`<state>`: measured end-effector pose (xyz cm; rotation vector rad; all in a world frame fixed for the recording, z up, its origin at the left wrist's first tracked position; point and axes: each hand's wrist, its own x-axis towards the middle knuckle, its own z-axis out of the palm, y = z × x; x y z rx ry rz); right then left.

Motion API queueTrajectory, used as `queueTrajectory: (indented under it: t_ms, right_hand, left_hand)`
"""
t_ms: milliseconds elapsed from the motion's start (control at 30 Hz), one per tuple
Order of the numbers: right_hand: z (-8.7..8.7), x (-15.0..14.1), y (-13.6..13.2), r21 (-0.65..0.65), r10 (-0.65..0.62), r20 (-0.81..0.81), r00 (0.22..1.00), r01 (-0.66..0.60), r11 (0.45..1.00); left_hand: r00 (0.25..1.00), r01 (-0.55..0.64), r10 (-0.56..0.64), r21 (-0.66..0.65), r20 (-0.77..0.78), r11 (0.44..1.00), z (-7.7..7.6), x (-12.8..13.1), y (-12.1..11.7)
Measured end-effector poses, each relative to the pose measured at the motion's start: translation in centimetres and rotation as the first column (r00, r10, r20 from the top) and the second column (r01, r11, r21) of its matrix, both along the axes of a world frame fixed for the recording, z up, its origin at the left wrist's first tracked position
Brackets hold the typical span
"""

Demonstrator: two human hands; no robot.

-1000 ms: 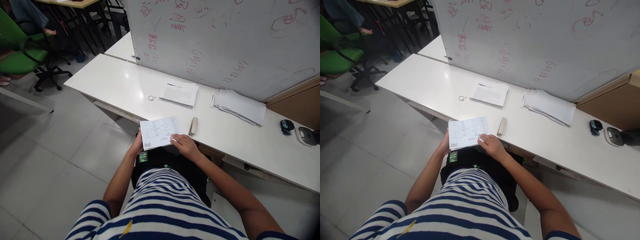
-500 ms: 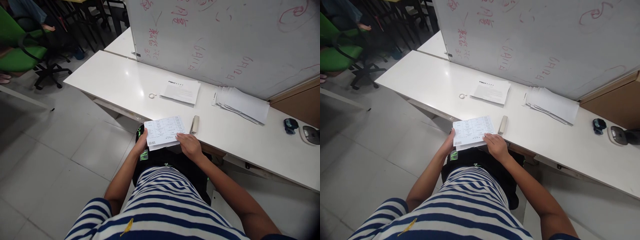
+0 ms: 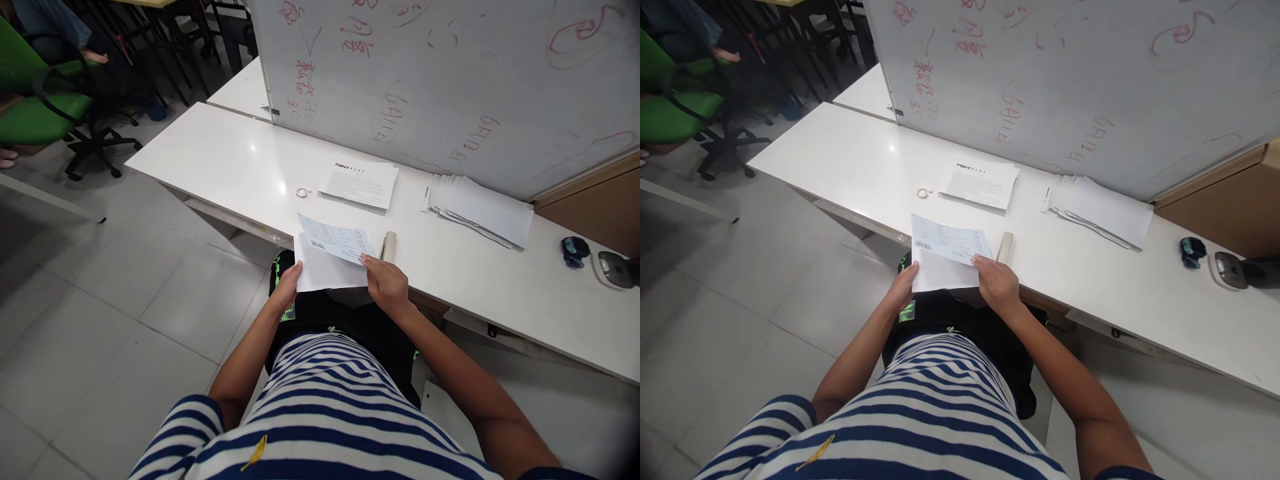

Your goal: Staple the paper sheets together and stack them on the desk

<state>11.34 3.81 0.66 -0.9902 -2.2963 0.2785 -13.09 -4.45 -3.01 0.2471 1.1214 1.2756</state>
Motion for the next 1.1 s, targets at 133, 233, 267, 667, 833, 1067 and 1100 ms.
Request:
queueTrajectory:
  t_ms: [133, 233, 267, 667, 833, 1067, 1100]
  right_hand:
    - [0.7, 0.3, -0.2, -0.033, 0.04, 0.059, 0.997, -0.038, 0.999]
    - [0.7, 0.4, -0.6, -0.034, 0.092, 0.101, 0.991, -0.089, 0.995]
    - [0.6, 0.4, -0.7, -0.029, 0.107, 0.112, 0.988, -0.104, 0.994]
    - [-1.3, 0.5, -1.5, 0.067, 0.131, 0.165, 0.978, -0.144, 0.987]
    - [-1.8, 0.5, -1.6, 0.103, 0.136, 0.157, 0.978, -0.154, 0.983]
    - [-2.2, 0.4, -2.1, 0.187, 0.15, 0.171, 0.974, -0.182, 0.965]
    - [-2.2, 0.4, -2.2, 0.183, 0.153, 0.179, 0.972, -0.185, 0.965]
  left_hand:
    - [0.999, -0.019, 0.02, 0.018, -0.026, 1.0, -0.5, 0.1, 0.2]
    - [0.999, -0.027, 0.028, 0.036, -0.043, 0.999, -0.5, 0.3, 0.3]
    - [0.999, -0.027, 0.029, 0.039, -0.044, 0.999, -0.4, 0.3, 0.3]
    - [0.998, -0.049, 0.046, 0.071, 0.042, 0.996, 0.1, 0.7, 0.3]
    - [0.99, -0.002, -0.009, 0.083, 0.14, 0.997, 0.0, 0.3, 0.4]
    - [0.999, -0.035, 0.035, 0.002, 0.014, 0.999, 0.3, 0.6, 0.4]
    - [0.999, -0.034, 0.034, -0.001, -0.004, 0.999, 0.2, 0.7, 0.4]
